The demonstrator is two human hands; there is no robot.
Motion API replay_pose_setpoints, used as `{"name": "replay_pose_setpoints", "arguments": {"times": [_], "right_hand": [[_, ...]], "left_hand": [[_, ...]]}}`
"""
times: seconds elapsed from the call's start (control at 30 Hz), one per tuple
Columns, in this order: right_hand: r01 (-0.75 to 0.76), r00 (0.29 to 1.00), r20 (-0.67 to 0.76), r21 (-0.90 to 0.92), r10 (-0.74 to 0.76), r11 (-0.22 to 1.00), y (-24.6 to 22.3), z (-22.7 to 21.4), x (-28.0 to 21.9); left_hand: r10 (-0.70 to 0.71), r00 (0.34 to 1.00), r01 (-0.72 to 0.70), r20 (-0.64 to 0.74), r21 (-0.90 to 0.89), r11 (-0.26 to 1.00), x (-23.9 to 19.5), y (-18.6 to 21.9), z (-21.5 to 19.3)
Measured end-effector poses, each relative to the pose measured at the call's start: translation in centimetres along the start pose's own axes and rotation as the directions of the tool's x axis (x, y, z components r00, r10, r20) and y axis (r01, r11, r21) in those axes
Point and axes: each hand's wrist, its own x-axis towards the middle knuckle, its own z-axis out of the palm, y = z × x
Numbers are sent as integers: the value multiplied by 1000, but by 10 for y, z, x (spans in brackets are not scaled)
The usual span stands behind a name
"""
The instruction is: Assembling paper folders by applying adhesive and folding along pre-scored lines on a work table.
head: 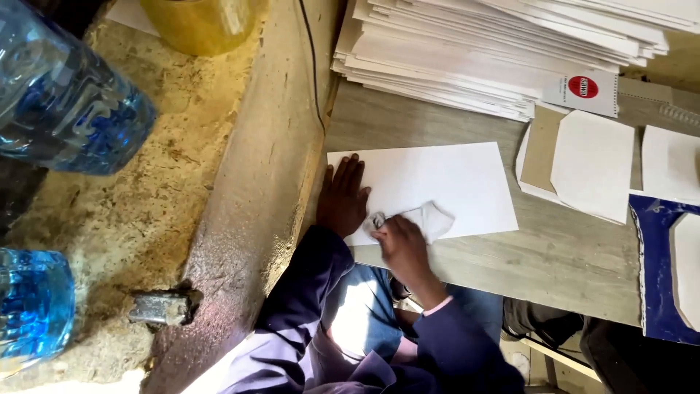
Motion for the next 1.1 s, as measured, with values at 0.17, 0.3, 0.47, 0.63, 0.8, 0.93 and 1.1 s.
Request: {"name": "replay_pose_setpoints", "arguments": {"times": [0.17, 0.3, 0.47, 0.63, 0.8, 0.93, 1.1], "right_hand": [[-476, 880, -65, -122, 471, 871, 176, -66, -11], [-593, 805, -213, -302, 553, 747, 148, -62, -8], [120, 993, -6, 147, -121, 982, -53, 11, 34], [54, 999, -4, 233, -54, 971, 89, -14, 86], [-516, 847, -251, -173, 469, 839, 180, -53, 89], [-428, 899, -16, 175, 438, 887, 116, 4, 64], [-321, 946, 323, 944, -15, 80, -8, -40, 57]], "left_hand": [[-22, 999, 22, 26, -22, 1000, 0, -1, -1], [-59, 998, 60, 24, -63, 996, 0, 4, -3], [-116, 993, 114, 7, -251, 961, 1, -10, 19], [-127, 991, 131, 32, -209, 969, 0, -4, 4], [-110, 991, 94, -69, -201, 975, 0, 4, 4], [7, 972, -59, -233, -219, 974, -13, 14, 6], [-250, 964, 262, 89, -474, 840, -54, 53, -51]]}}
